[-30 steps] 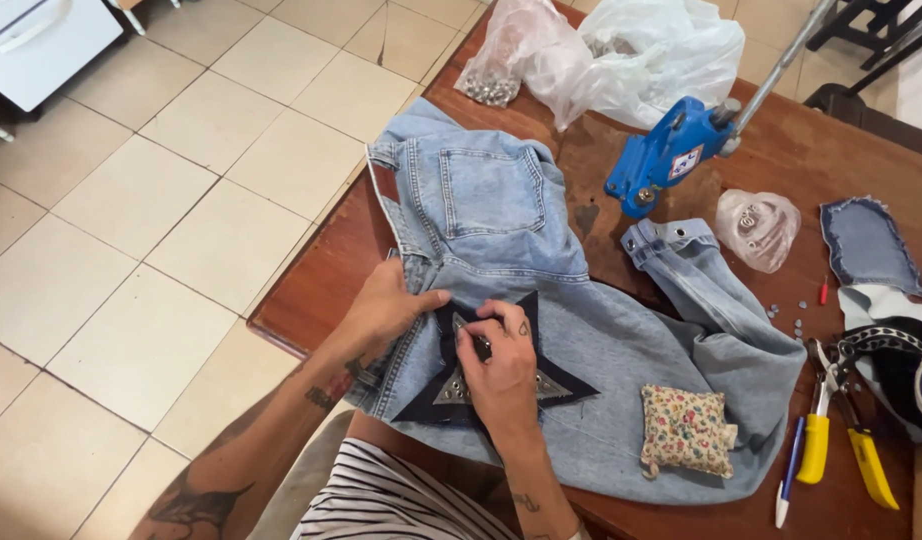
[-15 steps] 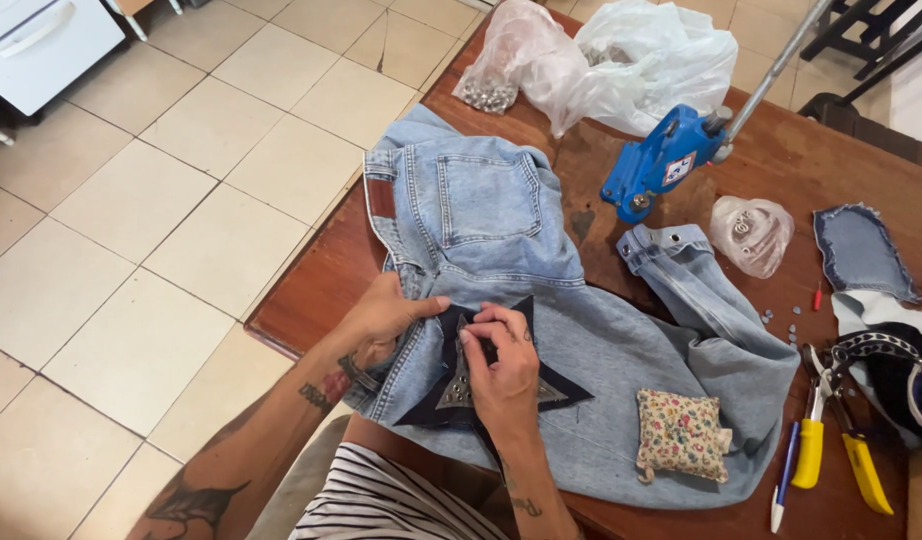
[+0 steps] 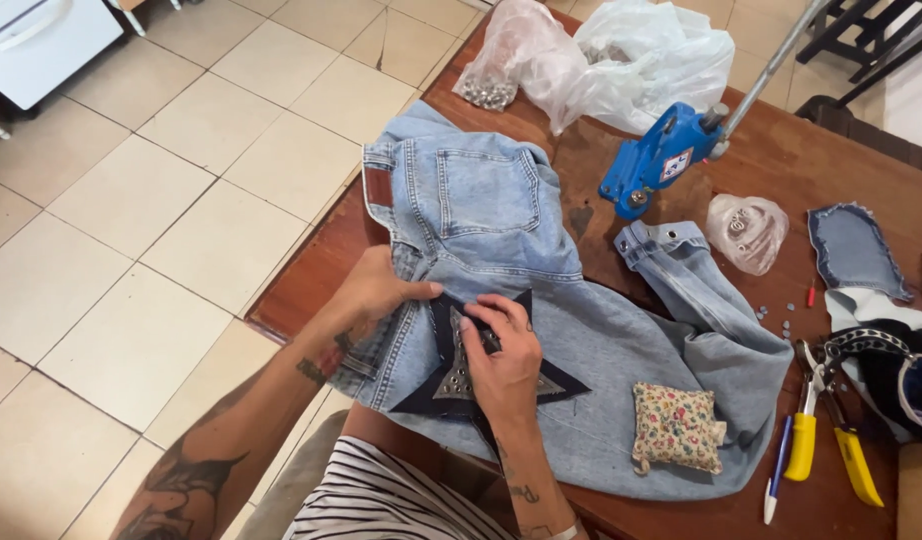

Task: Positioning and pinning a decorative star patch onto the back pocket area of denim jeans.

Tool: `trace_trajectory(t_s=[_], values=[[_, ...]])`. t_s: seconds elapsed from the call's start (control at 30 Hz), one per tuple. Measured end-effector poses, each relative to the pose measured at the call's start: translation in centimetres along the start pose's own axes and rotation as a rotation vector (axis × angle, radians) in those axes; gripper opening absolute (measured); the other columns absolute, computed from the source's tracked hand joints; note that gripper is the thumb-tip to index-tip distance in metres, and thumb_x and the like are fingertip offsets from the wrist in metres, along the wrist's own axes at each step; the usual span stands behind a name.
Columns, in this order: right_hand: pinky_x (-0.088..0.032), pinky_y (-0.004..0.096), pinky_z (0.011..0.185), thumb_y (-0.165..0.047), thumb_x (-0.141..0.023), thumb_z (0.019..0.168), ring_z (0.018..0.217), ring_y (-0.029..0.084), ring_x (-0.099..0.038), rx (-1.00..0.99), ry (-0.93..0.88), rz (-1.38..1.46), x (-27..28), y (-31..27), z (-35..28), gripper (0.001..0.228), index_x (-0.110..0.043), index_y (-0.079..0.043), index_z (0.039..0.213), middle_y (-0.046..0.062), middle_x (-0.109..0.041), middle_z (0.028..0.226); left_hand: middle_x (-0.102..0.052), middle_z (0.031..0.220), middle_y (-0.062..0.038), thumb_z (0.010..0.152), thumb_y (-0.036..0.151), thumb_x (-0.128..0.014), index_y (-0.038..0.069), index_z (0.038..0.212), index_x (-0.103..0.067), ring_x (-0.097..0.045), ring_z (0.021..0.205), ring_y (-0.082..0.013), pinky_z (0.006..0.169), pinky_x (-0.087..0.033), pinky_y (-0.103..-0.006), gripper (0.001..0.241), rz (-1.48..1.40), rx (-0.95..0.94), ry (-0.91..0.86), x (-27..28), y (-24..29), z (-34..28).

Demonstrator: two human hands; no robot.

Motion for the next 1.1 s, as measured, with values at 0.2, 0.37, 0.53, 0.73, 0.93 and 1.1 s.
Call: trace_trajectory(t_s=[0.2, 0.37, 0.53, 0.73, 0.93, 1.1], values=[[-0.067, 0.050, 0.114, 0.009, -0.077, 0.101, 0.131, 0.037, -0.083, 0.069, -0.143, -0.085, -1.7, 1.8, -1.1, 0.036, -0.096, -0.014, 0.121, 0.006, -0.085, 0.129, -0.092, 0.122, -0.025, 0.066, 0.034, -0.122, 0.001, 0.126, -0.087, -0.088, 0.123, -0.0487, 0.090, -0.072, -0.0570, 0.077, 0.350, -0.038, 0.009, 0.3, -0.8, 1.9], [-0.067, 0.050, 0.112, 0.009, -0.072, 0.102, 0.124, 0.035, -0.084, -0.007, -0.113, -0.043, -1.6, 3.0, -0.9, 0.038, -0.096, -0.015, 0.120, 0.005, -0.086, 0.125, -0.087, 0.144, -0.027, 0.077, 0.060, -0.111, 0.008, 0.147, -0.083, -0.079, 0.144, -0.0504, 0.112, -0.068, -0.0658, 0.092, 0.486, -0.134, 0.082, 2.6, 1.7, -1.7], [-0.069, 0.047, 0.108, 0.005, -0.075, 0.101, 0.118, 0.032, -0.086, -0.018, -0.099, -0.050, -1.8, 3.0, -0.8, 0.033, -0.096, -0.017, 0.114, 0.003, -0.087, 0.119, -0.086, 0.139, -0.030, 0.076, 0.052, -0.109, -0.002, 0.156, -0.076, -0.083, 0.134, -0.0467, 0.109, -0.068, -0.0635, 0.101, 0.264, 0.050, -0.139, 7.3, 1.0, -6.7], [-0.067, 0.045, 0.111, -0.004, -0.084, 0.107, 0.122, 0.029, -0.086, 0.064, -0.075, -0.079, -0.9, 0.0, -0.4, 0.025, -0.095, -0.019, 0.123, 0.001, -0.088, 0.128, -0.094, 0.100, -0.011, 0.080, 0.028, -0.112, 0.005, 0.136, -0.083, -0.092, 0.085, -0.0262, 0.074, -0.073, -0.0389, 0.067, 0.240, 0.079, -0.117, 10.0, -4.5, -7.2], [-0.047, 0.058, 0.139, -0.012, -0.072, 0.119, 0.163, 0.031, -0.067, 0.294, -0.402, -0.300, 0.5, -3.3, -1.6, 0.037, -0.083, -0.014, 0.155, 0.003, -0.078, 0.166, -0.078, 0.153, -0.015, 0.110, 0.040, -0.083, 0.012, 0.161, -0.073, -0.076, 0.141, -0.0385, 0.122, -0.053, -0.0635, 0.059, 0.825, -0.713, 0.192, 6.4, 0.3, -14.0], [-0.022, 0.063, 0.148, -0.048, -0.053, 0.129, 0.186, 0.030, -0.031, 0.369, -0.742, -0.504, -1.4, -0.4, -4.6, 0.068, -0.047, -0.019, 0.190, -0.001, -0.040, 0.201, -0.029, 0.204, 0.009, 0.110, 0.084, -0.069, 0.035, 0.200, -0.027, -0.017, 0.188, -0.0275, 0.137, -0.011, -0.0769, 0.111, 1.263, -1.138, -0.058, 2.3, -5.2, -14.2]])
Point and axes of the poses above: each hand's wrist, its own z-axis towards the middle knuckle, its own x-axis out of the back of the hand, y = z × x, the point moved 7 cm from there along z, towards the middle knuckle
